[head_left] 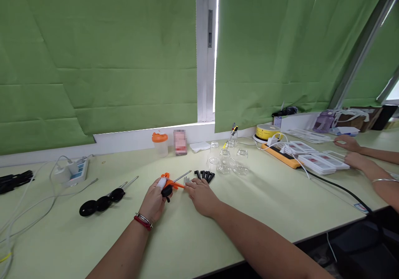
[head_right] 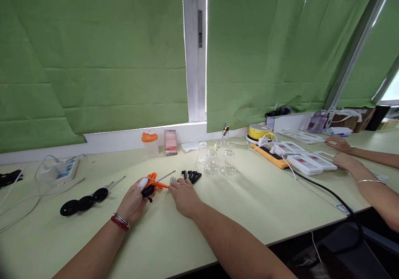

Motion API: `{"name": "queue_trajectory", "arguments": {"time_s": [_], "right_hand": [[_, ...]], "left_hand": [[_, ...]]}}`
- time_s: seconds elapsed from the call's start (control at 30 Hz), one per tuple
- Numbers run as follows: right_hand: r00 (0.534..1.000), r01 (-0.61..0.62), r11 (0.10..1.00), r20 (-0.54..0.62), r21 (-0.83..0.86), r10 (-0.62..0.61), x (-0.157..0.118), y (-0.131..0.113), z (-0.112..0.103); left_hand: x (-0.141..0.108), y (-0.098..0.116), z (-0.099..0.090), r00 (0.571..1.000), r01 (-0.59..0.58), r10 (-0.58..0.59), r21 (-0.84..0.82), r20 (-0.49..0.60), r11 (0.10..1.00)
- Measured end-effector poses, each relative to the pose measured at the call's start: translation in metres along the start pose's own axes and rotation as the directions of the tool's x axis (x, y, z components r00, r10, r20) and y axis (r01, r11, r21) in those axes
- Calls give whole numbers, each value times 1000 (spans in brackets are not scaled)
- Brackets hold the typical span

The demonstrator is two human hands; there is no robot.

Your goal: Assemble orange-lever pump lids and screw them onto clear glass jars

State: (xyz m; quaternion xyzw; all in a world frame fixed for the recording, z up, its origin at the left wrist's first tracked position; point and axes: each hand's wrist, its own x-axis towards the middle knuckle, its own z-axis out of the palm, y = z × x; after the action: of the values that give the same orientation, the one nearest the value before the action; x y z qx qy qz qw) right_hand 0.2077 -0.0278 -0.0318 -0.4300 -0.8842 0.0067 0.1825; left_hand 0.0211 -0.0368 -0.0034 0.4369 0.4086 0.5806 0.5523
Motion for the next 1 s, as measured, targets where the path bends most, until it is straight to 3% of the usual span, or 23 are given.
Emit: {"name": "queue_trajectory", "arguments": {"time_s": [0.27, 0.43, 0.57, 0.67, 1.0], "right_hand": [[987, 148, 989, 68, 21, -149, -3, -6, -1], [934, 345, 938, 107, -28, -340, -12, -16, -6], [968, 250, 959, 2, -134, -252, -10, -20, -6], [983, 181, 973, 3, -144, -183, -8, -19, -3], [956, 293, 941, 59, -171, -287, -10, -22, -6]], "left_hand": [[3, -3, -6, 1000, -8, 7, -25, -25, 1000], [2, -2, -6, 999, 2, -3, -45, -40, 999], [1, -1, -5, 1000, -8, 7, -51, -28, 999], [0, 1, -4, 1000, -9, 8, -48, -23, 999], [-1, 6, 0, 999, 7, -9, -38, -42, 999]]}}
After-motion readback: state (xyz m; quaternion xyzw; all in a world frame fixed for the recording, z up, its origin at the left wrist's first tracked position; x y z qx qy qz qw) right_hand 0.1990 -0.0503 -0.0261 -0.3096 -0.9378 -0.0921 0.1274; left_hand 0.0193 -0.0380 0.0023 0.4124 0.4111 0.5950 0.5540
